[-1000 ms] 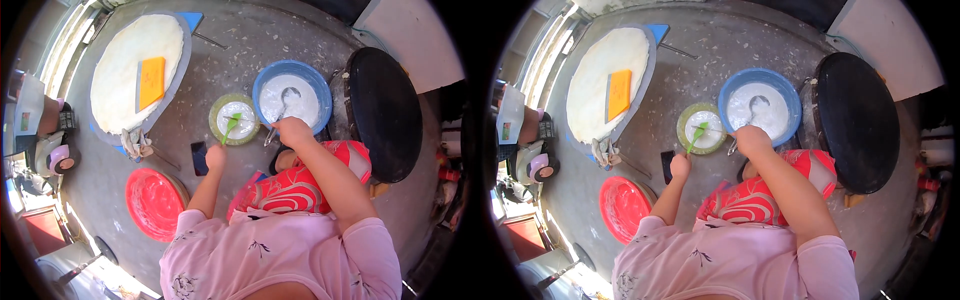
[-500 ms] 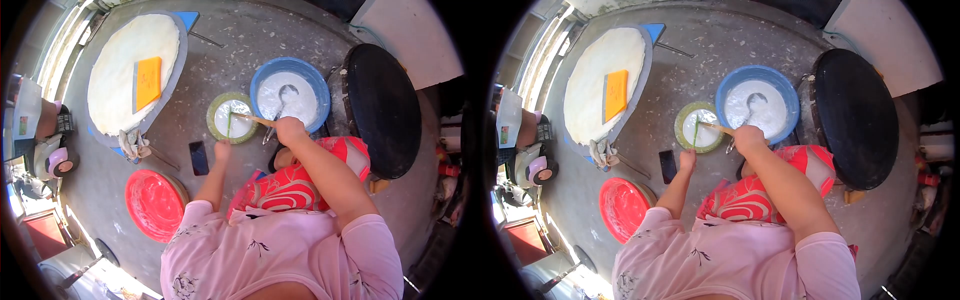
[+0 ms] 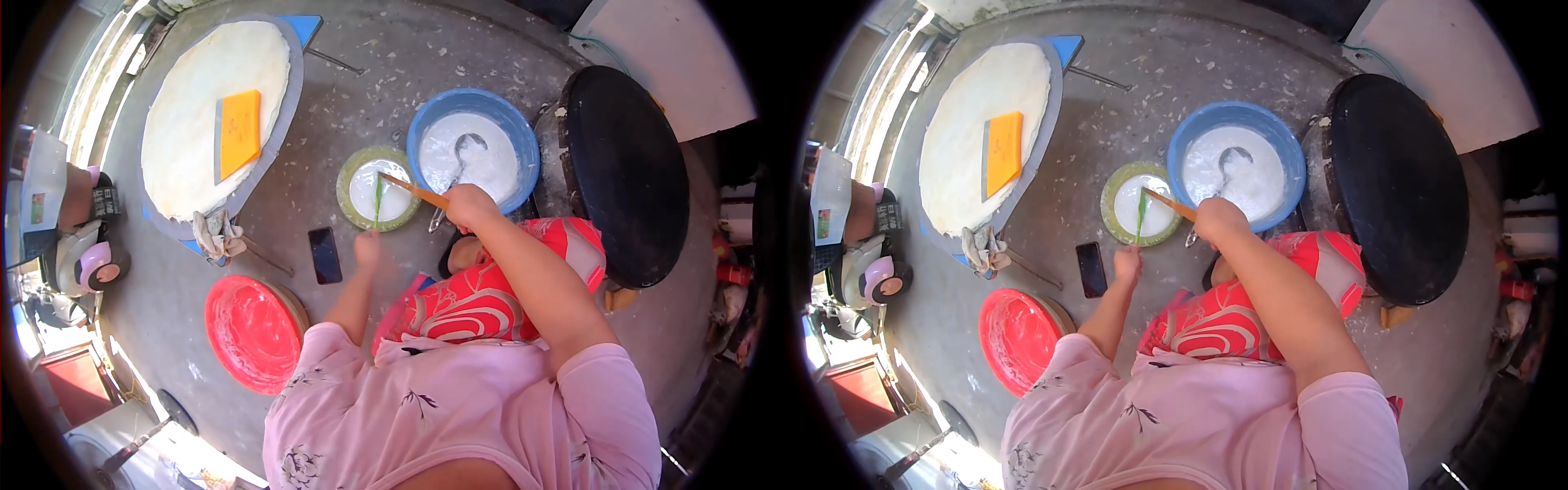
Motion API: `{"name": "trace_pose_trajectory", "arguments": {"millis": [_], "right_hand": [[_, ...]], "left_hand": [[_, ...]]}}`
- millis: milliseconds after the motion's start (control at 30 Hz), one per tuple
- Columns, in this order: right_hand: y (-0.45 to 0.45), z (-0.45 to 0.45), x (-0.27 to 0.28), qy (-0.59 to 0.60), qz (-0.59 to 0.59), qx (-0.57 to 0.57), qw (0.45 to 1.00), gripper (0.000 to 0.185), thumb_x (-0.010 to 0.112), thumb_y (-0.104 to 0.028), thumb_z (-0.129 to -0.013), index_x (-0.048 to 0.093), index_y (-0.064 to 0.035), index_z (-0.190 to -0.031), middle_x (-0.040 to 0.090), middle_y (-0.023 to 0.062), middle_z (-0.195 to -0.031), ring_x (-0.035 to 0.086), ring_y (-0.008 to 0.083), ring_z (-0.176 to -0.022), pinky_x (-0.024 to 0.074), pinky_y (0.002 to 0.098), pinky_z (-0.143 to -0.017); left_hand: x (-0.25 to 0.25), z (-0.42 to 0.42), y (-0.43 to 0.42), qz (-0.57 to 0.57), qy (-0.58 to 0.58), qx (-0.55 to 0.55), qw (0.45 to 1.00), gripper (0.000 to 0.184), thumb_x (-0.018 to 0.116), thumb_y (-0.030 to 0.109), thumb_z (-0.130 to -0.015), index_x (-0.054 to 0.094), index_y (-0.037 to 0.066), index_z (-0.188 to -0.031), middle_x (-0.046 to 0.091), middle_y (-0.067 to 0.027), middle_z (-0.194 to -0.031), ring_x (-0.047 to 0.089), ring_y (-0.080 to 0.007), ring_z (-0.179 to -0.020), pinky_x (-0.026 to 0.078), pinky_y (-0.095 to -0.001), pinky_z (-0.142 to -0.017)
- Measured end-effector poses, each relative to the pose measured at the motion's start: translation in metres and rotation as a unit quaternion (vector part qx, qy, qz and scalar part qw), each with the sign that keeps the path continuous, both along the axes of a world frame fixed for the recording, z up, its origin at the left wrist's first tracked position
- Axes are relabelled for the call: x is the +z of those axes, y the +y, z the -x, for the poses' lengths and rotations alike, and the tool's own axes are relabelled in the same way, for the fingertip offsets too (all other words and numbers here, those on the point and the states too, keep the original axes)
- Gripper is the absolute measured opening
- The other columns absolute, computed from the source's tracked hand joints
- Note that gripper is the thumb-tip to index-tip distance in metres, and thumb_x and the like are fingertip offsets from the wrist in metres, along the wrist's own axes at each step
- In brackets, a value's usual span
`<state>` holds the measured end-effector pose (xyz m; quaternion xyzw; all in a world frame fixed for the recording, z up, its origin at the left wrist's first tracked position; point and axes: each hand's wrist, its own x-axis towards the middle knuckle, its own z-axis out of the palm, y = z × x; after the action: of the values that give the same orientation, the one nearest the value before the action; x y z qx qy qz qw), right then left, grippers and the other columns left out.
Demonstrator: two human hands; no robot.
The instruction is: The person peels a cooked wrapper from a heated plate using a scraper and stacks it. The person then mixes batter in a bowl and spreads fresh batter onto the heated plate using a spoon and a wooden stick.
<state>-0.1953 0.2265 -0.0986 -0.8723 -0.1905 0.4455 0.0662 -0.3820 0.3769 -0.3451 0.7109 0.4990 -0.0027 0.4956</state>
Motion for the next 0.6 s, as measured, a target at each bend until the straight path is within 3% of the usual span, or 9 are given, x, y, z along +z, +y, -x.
{"name": "trace_pose_trajectory", "arguments": {"millis": [100, 200, 300, 467, 500, 567, 600], "right_hand": [[-0.002, -0.004, -0.005, 0.016, -0.013, -0.011, 1.000, 0.015, 0.048, -0.003, -0.070, 0.063, 0.0025, -0.069, 0.060, 0.0113, -0.055, 0.061, 0.0205, -0.052, 0.0478, 0.0322, -0.054], [-0.004, -0.005, -0.014, 0.049, -0.032, -0.066, 0.996, 0.016, 0.047, -0.003, -0.069, 0.062, 0.0024, -0.065, 0.060, 0.0112, -0.055, 0.060, 0.0211, -0.051, 0.0474, 0.0325, -0.052], [-0.001, -0.006, -0.021, 0.065, -0.028, -0.088, 0.994, 0.017, 0.047, -0.003, -0.069, 0.062, 0.0021, -0.064, 0.060, 0.0111, -0.055, 0.059, 0.0209, -0.050, 0.0473, 0.0326, -0.051], [-0.003, -0.008, -0.014, 0.048, 0.004, -0.046, 0.998, 0.017, 0.047, -0.004, -0.069, 0.062, 0.0022, -0.065, 0.058, 0.0105, -0.051, 0.058, 0.0224, -0.047, 0.0474, 0.0332, -0.050], [-0.004, -0.007, -0.007, 0.035, 0.003, -0.019, 0.999, 0.017, 0.048, -0.005, -0.070, 0.063, 0.0008, -0.071, 0.061, 0.0110, -0.058, 0.060, 0.0234, -0.054, 0.0483, 0.0337, -0.054], [-0.009, -0.002, -0.006, 0.022, 0.000, 0.007, 1.000, 0.017, 0.049, -0.006, -0.071, 0.065, -0.0007, -0.076, 0.063, 0.0115, -0.064, 0.062, 0.0243, -0.061, 0.0493, 0.0342, -0.057], [-0.014, 0.003, -0.012, -0.076, -0.035, 0.049, 0.995, 0.018, 0.050, -0.007, -0.072, 0.065, -0.0037, -0.082, 0.064, 0.0114, -0.075, 0.062, 0.0247, -0.070, 0.0495, 0.0349, -0.062]], "left_hand": [[-0.003, 0.008, -0.001, -0.089, -0.037, -0.015, 0.995, 0.026, 0.047, 0.021, -0.088, 0.060, -0.001, -0.082, 0.050, -0.0021, -0.052, 0.043, -0.0092, -0.040, 0.033, -0.0243, -0.036], [0.031, 0.021, -0.034, -0.078, -0.139, -0.022, 0.987, 0.024, 0.048, 0.020, -0.087, 0.059, -0.001, -0.083, 0.050, -0.0025, -0.052, 0.043, -0.0107, -0.039, 0.033, -0.0246, -0.036], [0.070, 0.014, -0.058, -0.009, -0.147, -0.039, 0.988, 0.024, 0.048, 0.020, -0.087, 0.058, -0.001, -0.081, 0.049, -0.0028, -0.051, 0.042, -0.0113, -0.038, 0.032, -0.0250, -0.035], [-0.031, -0.007, 0.014, 0.003, -0.048, 0.000, 0.999, 0.023, 0.046, 0.019, -0.086, 0.058, 0.001, -0.078, 0.046, -0.0021, -0.050, 0.040, -0.0099, -0.037, 0.029, -0.0254, -0.033], [-0.030, -0.011, 0.022, 0.007, -0.001, -0.002, 1.000, 0.023, 0.046, 0.018, -0.086, 0.058, 0.001, -0.077, 0.045, -0.0018, -0.049, 0.039, -0.0097, -0.036, 0.029, -0.0255, -0.032], [-0.029, -0.004, 0.022, -0.035, -0.033, -0.022, 0.999, 0.023, 0.046, 0.019, -0.087, 0.058, 0.002, -0.077, 0.045, -0.0019, -0.049, 0.038, -0.0097, -0.036, 0.028, -0.0255, -0.032], [-0.023, 0.003, 0.019, -0.076, -0.060, -0.043, 0.994, 0.023, 0.046, 0.019, -0.087, 0.057, 0.002, -0.077, 0.046, -0.0019, -0.050, 0.038, -0.0098, -0.036, 0.028, -0.0256, -0.032]]}}
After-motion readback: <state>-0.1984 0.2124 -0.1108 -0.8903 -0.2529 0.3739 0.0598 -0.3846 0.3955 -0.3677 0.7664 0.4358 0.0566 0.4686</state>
